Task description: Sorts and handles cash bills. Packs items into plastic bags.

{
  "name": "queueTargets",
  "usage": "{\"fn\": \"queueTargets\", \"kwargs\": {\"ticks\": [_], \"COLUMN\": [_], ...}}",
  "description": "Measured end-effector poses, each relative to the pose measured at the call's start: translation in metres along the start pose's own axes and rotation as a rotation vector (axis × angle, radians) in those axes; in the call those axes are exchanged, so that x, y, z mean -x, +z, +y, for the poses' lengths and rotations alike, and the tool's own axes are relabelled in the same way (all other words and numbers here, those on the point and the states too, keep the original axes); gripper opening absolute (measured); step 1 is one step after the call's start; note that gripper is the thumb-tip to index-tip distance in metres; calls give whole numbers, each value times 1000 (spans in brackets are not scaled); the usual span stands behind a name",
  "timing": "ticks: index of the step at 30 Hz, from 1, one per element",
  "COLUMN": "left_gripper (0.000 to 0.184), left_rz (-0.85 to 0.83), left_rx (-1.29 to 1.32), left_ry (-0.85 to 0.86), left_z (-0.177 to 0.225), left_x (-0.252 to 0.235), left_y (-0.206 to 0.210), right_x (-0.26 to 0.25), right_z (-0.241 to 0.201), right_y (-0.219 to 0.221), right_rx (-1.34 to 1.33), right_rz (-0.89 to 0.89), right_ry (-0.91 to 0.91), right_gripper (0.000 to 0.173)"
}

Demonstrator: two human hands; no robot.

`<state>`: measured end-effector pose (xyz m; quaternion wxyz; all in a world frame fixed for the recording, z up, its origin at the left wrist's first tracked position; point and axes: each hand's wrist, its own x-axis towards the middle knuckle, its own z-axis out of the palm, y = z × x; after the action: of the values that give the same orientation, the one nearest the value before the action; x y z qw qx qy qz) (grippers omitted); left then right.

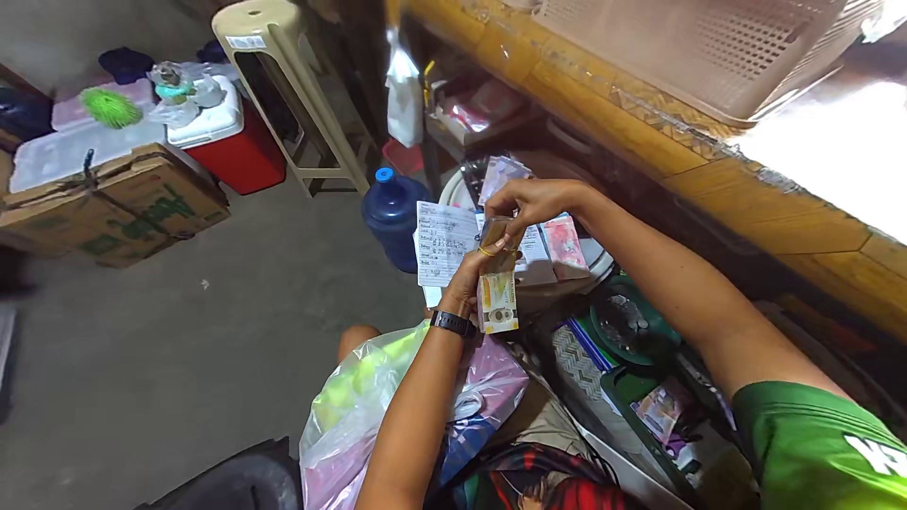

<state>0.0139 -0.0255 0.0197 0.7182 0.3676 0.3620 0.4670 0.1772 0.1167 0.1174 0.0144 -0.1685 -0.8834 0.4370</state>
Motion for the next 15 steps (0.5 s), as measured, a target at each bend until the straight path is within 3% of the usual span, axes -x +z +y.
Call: {"fn": "queueTargets", "kwargs": {"ticks": [5,8,12,15], "left_gripper": [27,19,55,83], "left_rz": [349,177,45,-27], "left_rx": [-278,-296,-255,-366], "left_ry": [73,119,239,264], "left_z": [8,18,38,31], "left_x": [-21,-28,-19,-24], "left_y": [-5,-20,-43,-43], "right_x": [2,1,12,21], "right_z": [6,13,22,26], "right_y": [2,1,-3,-5], "right_rx": [-95,-93,-40,-149], "right_rz": [33,14,23,66], "right_ry": [75,67,194,138], "right_gripper": [13,14,16,13]}}
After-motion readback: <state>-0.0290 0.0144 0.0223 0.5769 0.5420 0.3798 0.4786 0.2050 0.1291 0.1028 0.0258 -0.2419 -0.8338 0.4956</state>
